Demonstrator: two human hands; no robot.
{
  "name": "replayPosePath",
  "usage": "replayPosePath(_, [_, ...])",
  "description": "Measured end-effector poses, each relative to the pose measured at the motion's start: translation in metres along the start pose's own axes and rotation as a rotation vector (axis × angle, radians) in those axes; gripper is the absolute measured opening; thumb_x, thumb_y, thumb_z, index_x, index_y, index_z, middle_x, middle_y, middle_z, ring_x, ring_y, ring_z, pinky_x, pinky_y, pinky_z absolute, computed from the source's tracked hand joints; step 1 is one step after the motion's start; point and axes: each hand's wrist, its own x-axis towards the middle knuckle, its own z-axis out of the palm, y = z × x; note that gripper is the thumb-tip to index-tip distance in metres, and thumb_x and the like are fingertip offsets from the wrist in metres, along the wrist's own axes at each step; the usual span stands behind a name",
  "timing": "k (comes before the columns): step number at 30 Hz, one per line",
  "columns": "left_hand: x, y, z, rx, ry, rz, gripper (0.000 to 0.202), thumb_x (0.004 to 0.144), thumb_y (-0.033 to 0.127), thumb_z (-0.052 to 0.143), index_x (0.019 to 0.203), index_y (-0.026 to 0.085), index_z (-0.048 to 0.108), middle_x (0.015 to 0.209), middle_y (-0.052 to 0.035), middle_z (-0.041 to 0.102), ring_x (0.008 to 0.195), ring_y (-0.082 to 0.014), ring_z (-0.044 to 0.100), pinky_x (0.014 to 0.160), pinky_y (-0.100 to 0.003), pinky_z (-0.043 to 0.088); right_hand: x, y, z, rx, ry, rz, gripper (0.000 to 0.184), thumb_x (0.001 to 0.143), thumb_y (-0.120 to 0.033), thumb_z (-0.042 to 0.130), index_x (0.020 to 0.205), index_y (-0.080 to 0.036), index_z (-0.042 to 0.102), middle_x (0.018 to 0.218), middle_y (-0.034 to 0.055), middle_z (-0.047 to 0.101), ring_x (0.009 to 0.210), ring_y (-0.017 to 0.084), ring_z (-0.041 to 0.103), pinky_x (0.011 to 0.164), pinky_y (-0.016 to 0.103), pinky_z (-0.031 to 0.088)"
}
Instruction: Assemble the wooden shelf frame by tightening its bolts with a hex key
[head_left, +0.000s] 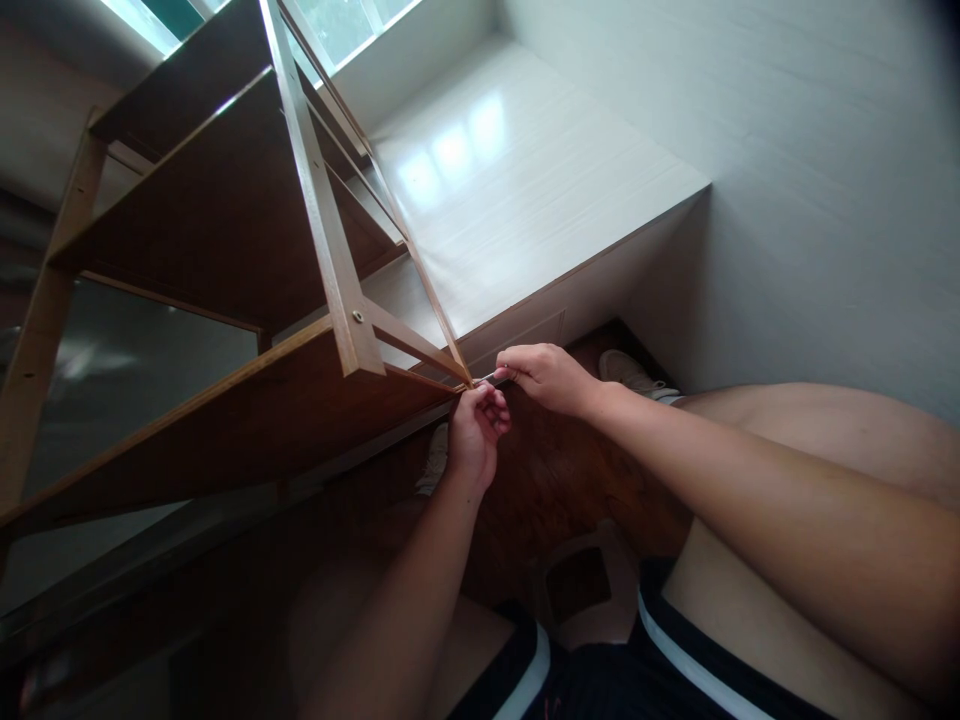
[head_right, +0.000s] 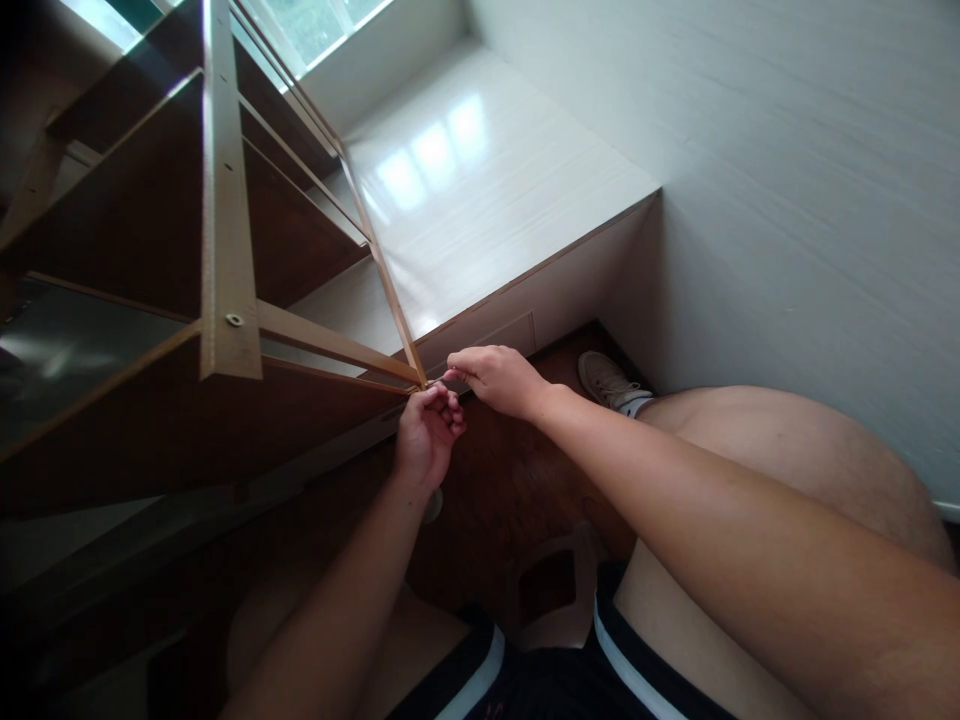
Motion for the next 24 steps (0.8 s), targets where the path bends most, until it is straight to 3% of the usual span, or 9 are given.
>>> replayPosePath(3, [0.001, -0.001, -0.001, 0.017, 0.003, 0.012, 0.022, 0.071, 0.037, 0.059, 0.079, 0.018, 0.052, 0.069, 0.0025, 0.053, 0.055, -0.0053, 0.048, 0.048, -0.018, 0.031, 0.0, 0.0, 0.0, 0.025, 0.015, 0.006, 0.032, 0.092, -0.037, 0.042, 0.074, -0.015, 0.057, 0.077, 0.0023, 0.06, 0.07, 0.009, 0.048, 0.065, 0.021, 0.029])
replayPosePath(6, [0.001, -0.002, -0.003, 0.029, 0.004, 0.02, 0.022, 0.071, 0.037, 0.058, 0.078, 0.018, 0.051, 0.069, 0.0023, 0.053, 0.055, -0.0056, 0.048, 0.049, -0.018, 0.032, 0.003, -0.005, 0.0, 0.187, -0.006, 0.081, 0.042, 0.091, -0.043, 0.043, 0.063, -0.014, 0.05, 0.061, 0.0002, 0.052, 0.059, 0.007, 0.042, 0.06, 0.021, 0.029])
replayPosePath(11, [0.001, -0.003, -0.003, 0.05, -0.001, 0.021, 0.022, 0.072, 0.038, 0.056, 0.078, 0.018, 0.051, 0.068, 0.0023, 0.053, 0.056, -0.006, 0.049, 0.05, -0.018, 0.032, 0.01, -0.014, 0.0, 0.693, -0.204, 0.465, 0.044, 0.089, -0.046, 0.04, 0.056, -0.017, 0.039, 0.039, -0.003, 0.036, 0.037, 0.007, 0.031, 0.043, 0.023, 0.022])
replayPosePath(14, [0.001, -0.002, -0.002, 0.05, 0.002, 0.017, 0.022, 0.072, 0.038, 0.056, 0.078, 0.018, 0.051, 0.068, 0.0025, 0.053, 0.056, -0.0061, 0.048, 0.05, -0.019, 0.032, 0.014, -0.016, -0.003, 0.753, -0.3, 0.603, 0.041, 0.09, -0.046, 0.037, 0.058, -0.019, 0.035, 0.037, -0.0036, 0.034, 0.033, 0.007, 0.025, 0.04, 0.024, 0.017])
replayPosePath(16, [0.001, -0.001, -0.002, 0.047, 0.005, 0.01, 0.022, 0.071, 0.038, 0.057, 0.078, 0.018, 0.051, 0.068, 0.0024, 0.053, 0.056, -0.006, 0.048, 0.05, -0.019, 0.032, 0.015, -0.015, -0.007, 0.615, -0.283, 0.528, 0.041, 0.09, -0.044, 0.039, 0.058, -0.017, 0.038, 0.041, -0.0024, 0.038, 0.037, 0.006, 0.029, 0.044, 0.024, 0.021])
replayPosePath(21, [0.001, -0.001, -0.002, 0.039, 0.003, 0.014, 0.02, 0.073, 0.037, 0.056, 0.078, 0.018, 0.051, 0.069, 0.0027, 0.052, 0.057, -0.0059, 0.048, 0.051, -0.019, 0.032, 0.014, -0.01, -0.016, 0.038, -0.161, 0.121, 0.037, 0.09, -0.041, 0.045, 0.067, -0.014, 0.056, 0.067, 0.0024, 0.059, 0.061, 0.008, 0.044, 0.059, 0.023, 0.027])
replayPosePath(24, [0.001, -0.002, -0.002, 0.037, 0.002, 0.014, 0.019, 0.073, 0.036, 0.055, 0.078, 0.018, 0.05, 0.07, 0.0028, 0.052, 0.057, -0.0059, 0.048, 0.051, -0.018, 0.033, 0.009, -0.01, -0.018, -0.116, -0.153, 0.036, 0.031, 0.091, -0.039, 0.043, 0.078, -0.017, 0.062, 0.08, 0.0029, 0.066, 0.071, 0.01, 0.052, 0.063, 0.022, 0.027])
